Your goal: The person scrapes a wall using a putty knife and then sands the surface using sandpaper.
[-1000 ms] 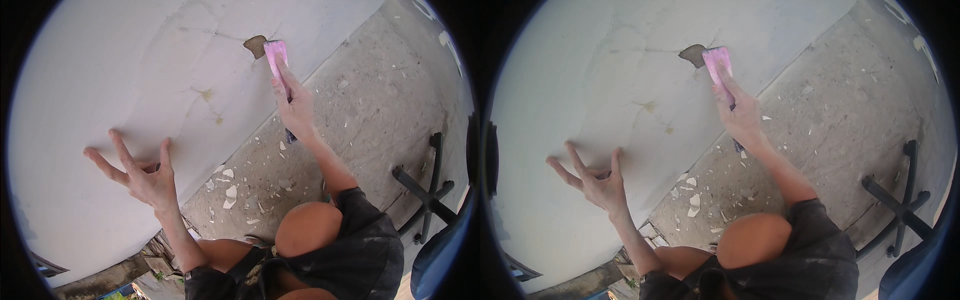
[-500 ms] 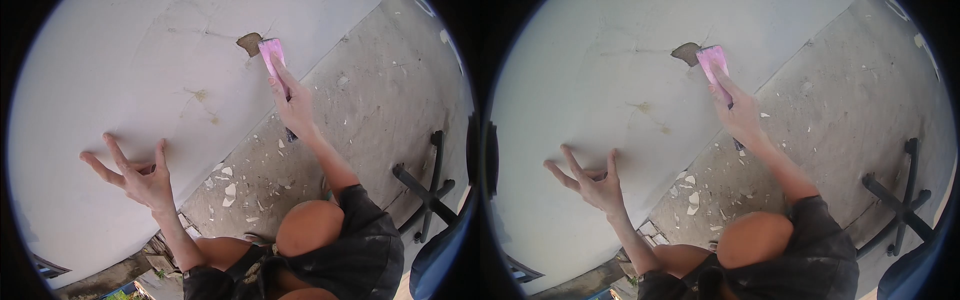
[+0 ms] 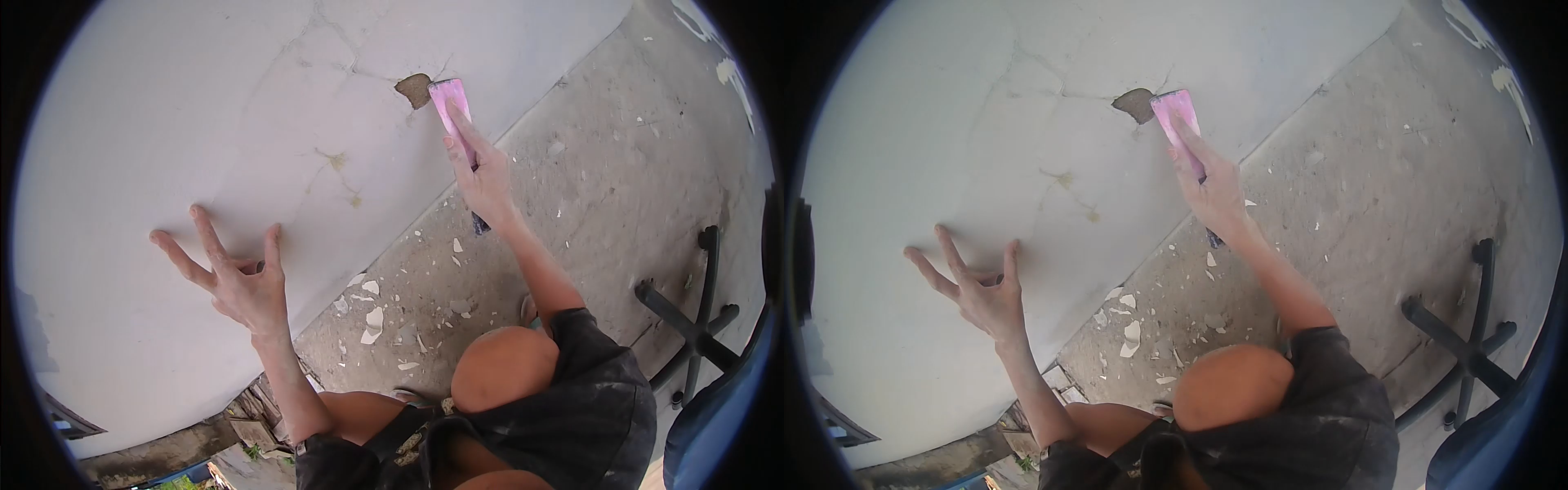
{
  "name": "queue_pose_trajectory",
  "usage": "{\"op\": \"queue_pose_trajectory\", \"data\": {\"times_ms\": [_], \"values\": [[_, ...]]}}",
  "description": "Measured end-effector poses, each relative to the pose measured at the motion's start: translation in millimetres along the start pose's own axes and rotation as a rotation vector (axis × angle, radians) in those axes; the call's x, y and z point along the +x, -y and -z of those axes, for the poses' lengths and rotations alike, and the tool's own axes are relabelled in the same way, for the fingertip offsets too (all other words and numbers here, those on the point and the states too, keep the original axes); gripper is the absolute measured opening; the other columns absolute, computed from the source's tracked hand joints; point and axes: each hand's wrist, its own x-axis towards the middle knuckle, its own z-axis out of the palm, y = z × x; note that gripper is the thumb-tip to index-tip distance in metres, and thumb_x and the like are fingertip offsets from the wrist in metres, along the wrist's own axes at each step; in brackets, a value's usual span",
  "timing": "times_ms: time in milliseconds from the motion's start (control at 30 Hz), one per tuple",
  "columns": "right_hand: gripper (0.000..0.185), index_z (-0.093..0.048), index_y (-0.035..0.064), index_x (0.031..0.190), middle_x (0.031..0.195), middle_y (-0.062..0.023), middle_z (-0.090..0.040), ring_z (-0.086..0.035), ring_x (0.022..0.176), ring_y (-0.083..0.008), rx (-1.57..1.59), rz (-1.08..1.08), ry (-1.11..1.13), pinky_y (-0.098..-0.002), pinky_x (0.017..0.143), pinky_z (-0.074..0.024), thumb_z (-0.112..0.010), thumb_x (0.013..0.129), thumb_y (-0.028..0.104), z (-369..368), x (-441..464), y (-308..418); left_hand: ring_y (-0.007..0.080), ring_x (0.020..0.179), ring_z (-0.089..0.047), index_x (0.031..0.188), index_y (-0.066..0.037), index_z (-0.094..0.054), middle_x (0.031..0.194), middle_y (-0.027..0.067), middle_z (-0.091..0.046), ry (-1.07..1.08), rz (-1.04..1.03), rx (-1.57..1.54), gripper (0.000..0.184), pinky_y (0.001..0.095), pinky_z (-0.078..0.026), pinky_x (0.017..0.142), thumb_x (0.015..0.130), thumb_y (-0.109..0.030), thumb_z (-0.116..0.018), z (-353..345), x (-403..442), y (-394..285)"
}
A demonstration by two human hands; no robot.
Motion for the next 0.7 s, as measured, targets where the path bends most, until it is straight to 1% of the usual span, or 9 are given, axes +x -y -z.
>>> {"op": "queue_pose_trajectory", "data": {"times_ms": [33, 100, 133, 167, 200, 267, 533, 667, 700], "values": [[0.045, -0.047, 0.0152, 0.140, 0.124, -0.0084, -0.061, -0.045, 0.066, -0.0049, 0.007, -0.024, 0.010, -0.0219, 0.063, -0.0417, -0.053, 0.098, 0.027, 0.5, -1.5, 1.6, 0.0254, 0.127, -0.047, 0.142, -0.020, -0.043, 0.155, 0.0186, -0.013, 0.014, 0.021, -0.003, 0.088, 0.0204, -0.050, 0.046, 0.065, -0.028, -0.086, 0.5, -0.6, 0.1], [0.045, -0.047, 0.0150, 0.140, 0.109, -0.0070, -0.065, -0.044, 0.067, -0.0061, -0.017, -0.128, 0.059, -0.0227, 0.064, -0.0417, -0.053, 0.097, 0.027, 2.7, -4.2, 8.7, 0.0205, 0.108, -0.052, 0.143, -0.021, -0.042, 0.155, 0.0180, -0.013, 0.007, 0.003, 0.004, 0.090, 0.0208, -0.049, 0.045, 0.065, -0.029, -0.086, 1.4, -1.2, 1.3], [0.045, -0.047, 0.0149, 0.140, 0.101, -0.0058, -0.065, -0.043, 0.068, -0.0064, -0.050, -0.205, 0.097, -0.0230, 0.065, -0.0417, -0.054, 0.097, 0.027, 6.1, -2.1, 16.4, 0.0155, 0.089, -0.056, 0.144, -0.021, -0.040, 0.155, 0.0174, -0.013, -0.017, -0.035, 0.011, 0.093, 0.0210, -0.047, 0.045, 0.064, -0.029, -0.086, 0.0, -0.6, 2.8], [0.045, -0.048, 0.0148, 0.140, 0.093, -0.0046, -0.065, -0.043, 0.069, -0.0067, -0.082, -0.284, 0.137, -0.0233, 0.065, -0.0418, -0.054, 0.097, 0.027, 7.6, -0.2, 19.6, 0.0130, 0.080, -0.059, 0.144, -0.022, -0.039, 0.156, 0.0171, -0.013, -0.037, -0.063, 0.015, 0.093, 0.0211, -0.046, 0.045, 0.064, -0.028, -0.086, -1.8, 1.0, 2.8], [0.044, -0.049, 0.0163, 0.139, 0.092, -0.0083, -0.065, -0.046, 0.069, -0.0081, -0.023, -0.191, 0.077, -0.0254, 0.066, -0.0436, -0.055, 0.097, 0.027, 4.3, 2.9, 13.7, 0.0106, 0.070, -0.061, 0.145, -0.022, -0.039, 0.156, 0.0168, -0.013, -0.057, -0.090, 0.019, 0.094, 0.0212, -0.045, 0.045, 0.064, -0.028, -0.087, -3.7, 2.7, 2.9], [0.043, -0.051, 0.0193, 0.137, 0.089, -0.0158, -0.067, -0.053, 0.070, -0.0110, 0.093, -0.034, -0.036, -0.0294, 0.069, -0.0472, -0.057, 0.095, 0.028, -5.2, 0.4, -2.7, 0.0105, 0.072, -0.062, 0.145, -0.021, -0.039, 0.156, 0.0170, -0.013, -0.057, -0.109, 0.031, 0.094, 0.0211, -0.045, 0.045, 0.064, -0.027, -0.087, -2.7, 2.4, 1.1], [0.045, -0.050, 0.0199, 0.138, 0.084, -0.0130, -0.066, -0.054, 0.070, -0.0115, 0.027, -0.029, -0.019, -0.0285, 0.073, -0.0475, -0.058, 0.094, 0.025, -5.9, 4.4, -4.3, 0.0102, 0.074, -0.061, 0.145, -0.021, -0.039, 0.155, 0.0172, -0.013, -0.051, -0.083, 0.022, 0.092, 0.0214, -0.045, 0.045, 0.065, -0.028, -0.086, -1.0, 2.3, 3.5], [0.045, -0.051, 0.0190, 0.137, 0.081, -0.0137, -0.065, -0.051, 0.068, -0.0111, 0.037, -0.215, 0.071, -0.0281, 0.071, -0.0469, -0.059, 0.093, 0.022, 8.7, 0.6, 10.5, 0.0115, 0.083, -0.062, 0.145, -0.022, -0.039, 0.155, 0.0171, -0.013, -0.026, -0.049, 0.048, 0.091, 0.0217, -0.046, 0.046, 0.066, -0.028, -0.086, 0.4, -0.5, -0.6], [0.044, -0.051, 0.0185, 0.137, 0.081, -0.0137, -0.065, -0.051, 0.067, -0.0114, 0.045, -0.136, 0.027, -0.0282, 0.070, -0.0470, -0.059, 0.093, 0.022, 6.5, 0.0, 4.7, 0.0121, 0.086, -0.062, 0.145, -0.022, -0.039, 0.155, 0.0172, -0.013, -0.028, -0.063, 0.038, 0.091, 0.0217, -0.046, 0.046, 0.066, -0.029, -0.086, -0.3, 0.3, -0.4]]}}
